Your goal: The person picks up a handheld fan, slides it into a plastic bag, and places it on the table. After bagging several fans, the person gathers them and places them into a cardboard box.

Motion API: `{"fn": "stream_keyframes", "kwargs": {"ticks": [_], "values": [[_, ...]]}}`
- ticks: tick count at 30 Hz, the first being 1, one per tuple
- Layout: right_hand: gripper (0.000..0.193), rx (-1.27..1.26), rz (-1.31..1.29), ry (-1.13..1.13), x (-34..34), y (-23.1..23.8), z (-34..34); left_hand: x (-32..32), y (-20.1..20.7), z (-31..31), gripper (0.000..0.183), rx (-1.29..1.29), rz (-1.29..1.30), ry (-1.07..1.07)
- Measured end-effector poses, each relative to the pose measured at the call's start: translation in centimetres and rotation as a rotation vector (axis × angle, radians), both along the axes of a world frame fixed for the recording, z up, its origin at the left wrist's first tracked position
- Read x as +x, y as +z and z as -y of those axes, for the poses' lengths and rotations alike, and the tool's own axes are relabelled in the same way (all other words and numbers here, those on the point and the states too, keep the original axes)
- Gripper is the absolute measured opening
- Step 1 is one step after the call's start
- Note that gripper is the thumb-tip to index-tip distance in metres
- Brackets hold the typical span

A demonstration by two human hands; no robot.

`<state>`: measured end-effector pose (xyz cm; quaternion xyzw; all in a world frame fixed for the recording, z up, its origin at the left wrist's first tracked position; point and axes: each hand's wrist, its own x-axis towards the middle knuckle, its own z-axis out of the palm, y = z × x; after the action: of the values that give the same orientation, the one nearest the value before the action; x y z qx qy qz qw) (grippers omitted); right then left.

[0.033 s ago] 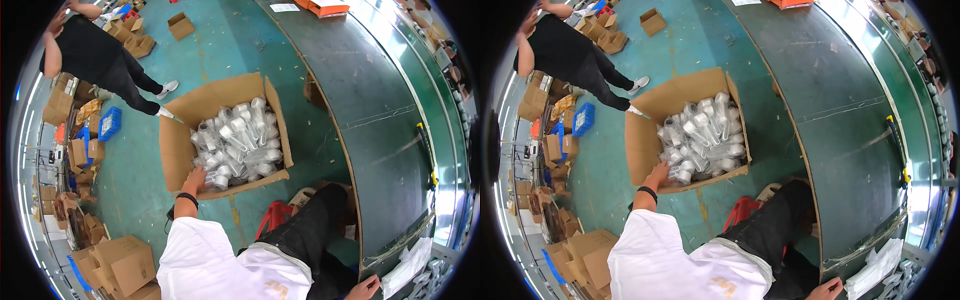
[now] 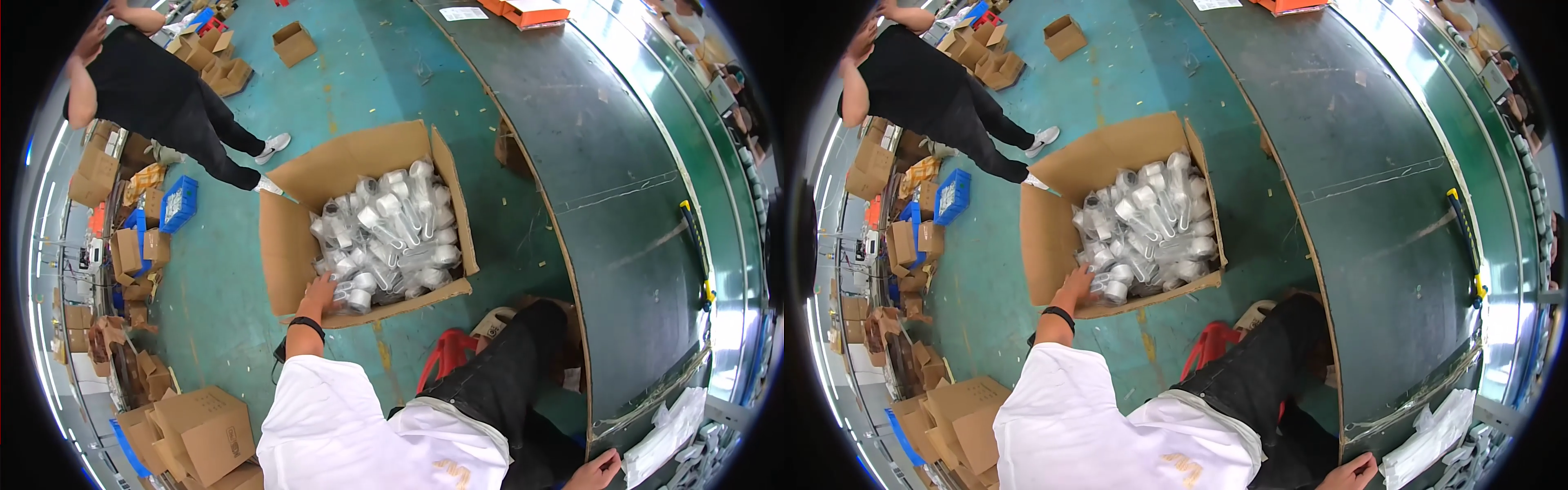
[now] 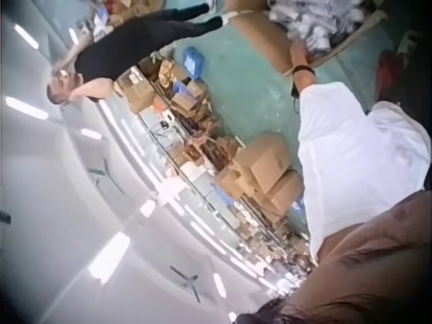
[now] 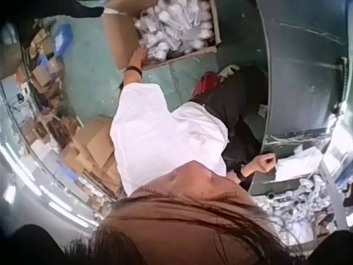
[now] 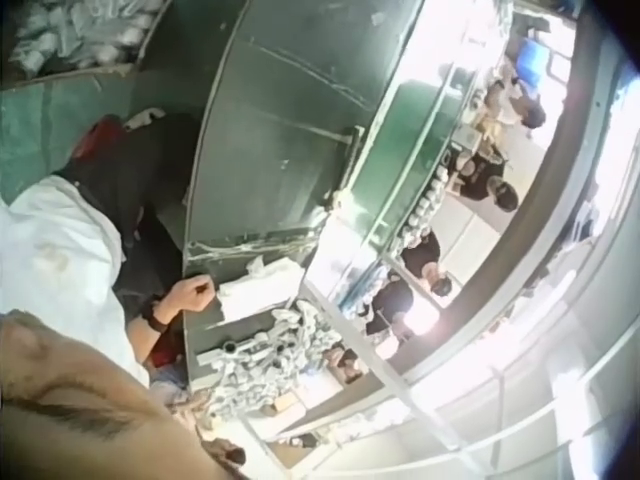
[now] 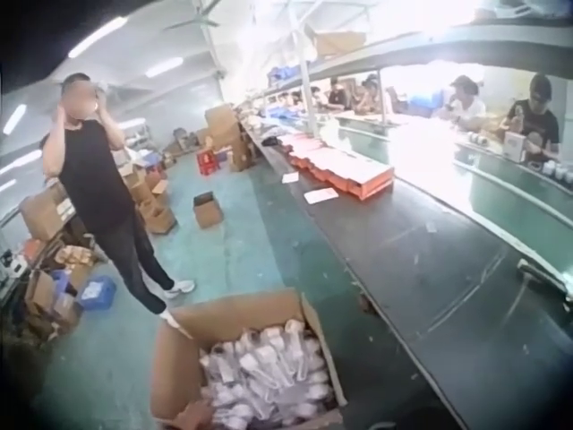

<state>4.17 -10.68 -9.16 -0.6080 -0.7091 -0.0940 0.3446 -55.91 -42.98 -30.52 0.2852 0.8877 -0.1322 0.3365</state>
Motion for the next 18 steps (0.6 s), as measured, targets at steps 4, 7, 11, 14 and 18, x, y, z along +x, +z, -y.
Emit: {"fn": "stream_keyframes", "kwargs": {"ticks": [4,7,11,14,18], "values": [[0.024,0.006,0.007,0.009,0.3,-0.1,0.5,0.4,1.1,-0.9,0.065,-0.175,-0.013,0.027],[0.020,-0.063,-0.043,-0.047,2.5,-1.8,0.2,-0.3,2.8,-1.9,0.052,-0.189,-0.014,0.076],[0.015,-0.194,-0.141,-0.151,2.7,-1.4,0.7,-1.6,3.8,-4.9,0.019,0.095,-0.311,0.186],[0.009,-0.153,-0.079,-0.113,1.2,0.2,0.0,-1.2,7.9,-10.7,0.024,0.510,-0.318,0.058],[0.010,-0.100,-0.115,-0.035,0.3,0.8,-0.9,1.3,14.9,-19.5,0.020,1.172,-0.248,0.185]]}}
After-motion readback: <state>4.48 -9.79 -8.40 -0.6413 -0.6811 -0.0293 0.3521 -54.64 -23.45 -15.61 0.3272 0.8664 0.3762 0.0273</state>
